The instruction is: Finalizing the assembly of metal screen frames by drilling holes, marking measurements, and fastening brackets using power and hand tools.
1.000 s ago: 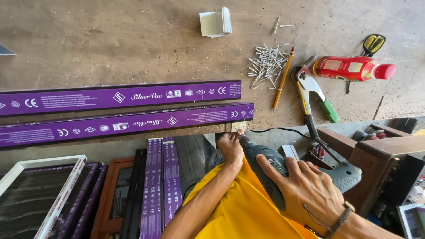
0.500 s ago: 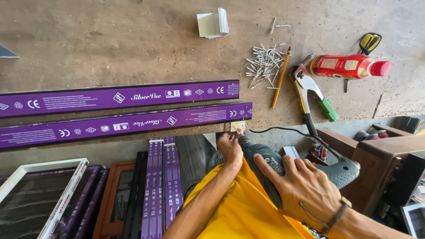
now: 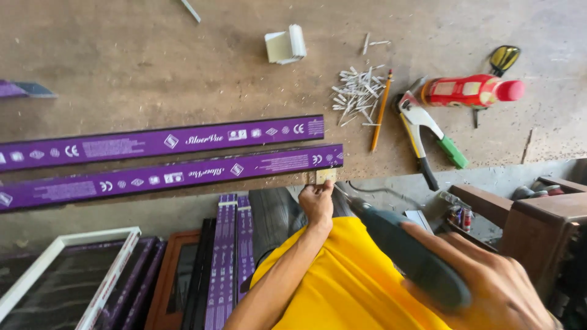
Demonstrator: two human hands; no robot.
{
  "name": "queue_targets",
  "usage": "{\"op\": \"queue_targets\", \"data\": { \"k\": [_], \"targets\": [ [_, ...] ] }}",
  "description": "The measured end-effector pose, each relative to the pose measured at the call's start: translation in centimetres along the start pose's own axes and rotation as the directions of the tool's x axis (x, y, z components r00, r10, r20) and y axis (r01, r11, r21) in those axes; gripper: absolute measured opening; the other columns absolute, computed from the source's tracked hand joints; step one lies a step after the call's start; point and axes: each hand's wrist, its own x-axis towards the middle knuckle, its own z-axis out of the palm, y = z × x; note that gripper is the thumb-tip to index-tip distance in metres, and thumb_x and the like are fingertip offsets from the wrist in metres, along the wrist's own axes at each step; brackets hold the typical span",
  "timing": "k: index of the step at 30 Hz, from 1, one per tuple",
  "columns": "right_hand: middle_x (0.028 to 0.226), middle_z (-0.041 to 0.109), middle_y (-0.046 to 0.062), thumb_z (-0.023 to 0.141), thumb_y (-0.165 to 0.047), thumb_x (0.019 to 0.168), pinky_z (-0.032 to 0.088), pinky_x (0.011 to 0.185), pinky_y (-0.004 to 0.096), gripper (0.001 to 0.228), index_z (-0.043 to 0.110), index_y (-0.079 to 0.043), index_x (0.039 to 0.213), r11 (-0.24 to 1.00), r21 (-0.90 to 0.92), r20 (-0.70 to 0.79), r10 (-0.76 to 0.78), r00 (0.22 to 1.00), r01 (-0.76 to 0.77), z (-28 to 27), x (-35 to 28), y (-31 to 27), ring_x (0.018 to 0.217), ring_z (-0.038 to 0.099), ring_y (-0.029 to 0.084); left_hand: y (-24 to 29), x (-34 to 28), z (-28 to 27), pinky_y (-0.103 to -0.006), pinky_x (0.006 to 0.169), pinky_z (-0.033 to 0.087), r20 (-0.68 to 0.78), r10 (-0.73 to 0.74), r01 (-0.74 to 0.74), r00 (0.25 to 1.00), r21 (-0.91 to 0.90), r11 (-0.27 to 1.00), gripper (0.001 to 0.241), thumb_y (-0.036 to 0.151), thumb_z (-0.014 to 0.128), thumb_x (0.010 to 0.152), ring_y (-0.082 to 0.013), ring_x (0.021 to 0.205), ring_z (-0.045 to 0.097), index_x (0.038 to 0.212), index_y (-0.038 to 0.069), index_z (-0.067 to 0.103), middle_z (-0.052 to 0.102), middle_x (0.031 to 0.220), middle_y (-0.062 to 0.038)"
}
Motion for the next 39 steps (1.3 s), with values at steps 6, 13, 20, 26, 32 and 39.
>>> {"op": "queue_targets", "data": {
  "k": [6,13,20,26,32,39],
  "targets": [
    [0.134,0.063,0.027,0.039,-0.027,0.083,0.052,0.070,0.059,0.075,0.057,0.001,0.150,0.334,0.938,-0.130,0.579,0.805,-0.089,2.2,-4.2,5.1,0.095,0.067,0.055,-1.7,1.6,0.2,-0.0296,0.069,0.055,-0.052,0.006,-0.005,0.999,0.014,1.000,0.028,0.021,0.080,0.075,-0.0158,0.080,0.072,0.093,-0.001,0.082,0.080,0.088,-0.008],
    [0.117,0.053,0.024,0.059,-0.010,0.083,0.046,0.075,0.043,0.084,0.037,-0.011,0.164,0.271,0.956,-0.225,0.432,0.873,0.113,10.4,9.7,24.1,0.090,0.055,0.037,1.7,-2.8,-3.3,-0.0322,0.079,0.063,0.150,-0.084,0.132,0.985,-0.341,0.931,0.018,-0.001,0.074,0.088,-0.0324,0.083,0.076,0.103,-0.010,0.075,0.076,0.093,-0.023],
    [0.149,0.043,0.034,0.077,-0.019,0.083,0.049,0.103,0.060,0.095,0.023,-0.001,0.158,0.714,0.628,-0.737,0.416,0.533,0.311,10.6,26.7,30.3,0.131,0.048,0.048,-0.1,0.8,-18.7,-0.0406,0.079,0.061,0.130,0.106,-0.143,0.986,0.317,0.938,0.061,0.021,0.080,0.081,-0.0293,0.099,0.066,0.137,0.007,0.058,0.069,0.113,-0.019],
    [0.132,0.045,0.029,0.079,-0.029,0.085,0.046,0.090,0.066,0.088,0.029,-0.015,0.156,0.807,0.580,-0.736,0.460,0.496,0.112,9.5,29.6,29.8,0.117,0.052,0.049,0.9,-2.3,-19.5,-0.0352,0.070,0.063,-0.192,0.496,-0.369,0.847,0.461,0.807,0.029,0.020,0.078,0.086,-0.0254,0.074,0.077,0.107,0.001,0.070,0.078,0.086,-0.017],
    [0.142,0.040,0.032,0.057,-0.066,0.104,0.040,0.097,0.069,0.090,0.023,-0.007,0.162,0.895,0.421,-0.851,0.334,0.405,0.147,10.9,29.7,30.7,0.125,0.042,0.048,4.1,-3.8,-10.0,-0.0422,0.101,0.056,0.184,0.505,-0.503,0.843,-0.058,0.862,0.030,0.015,0.069,0.089,-0.0313,0.120,0.065,0.113,-0.002,0.070,0.065,0.136,-0.019],
    [0.114,0.064,0.015,0.074,-0.020,0.093,0.060,0.088,0.049,0.044,0.063,-0.005,0.133,0.296,0.489,-0.862,0.021,0.506,0.820,9.7,16.7,7.5,0.102,0.071,0.034,4.7,-1.1,-1.0,-0.0342,0.089,0.058,0.440,0.585,-0.542,0.681,-0.235,0.807,0.013,0.022,0.069,0.098,-0.0196,0.090,0.067,0.103,0.013,0.077,0.069,0.094,-0.011]
  ]
}}
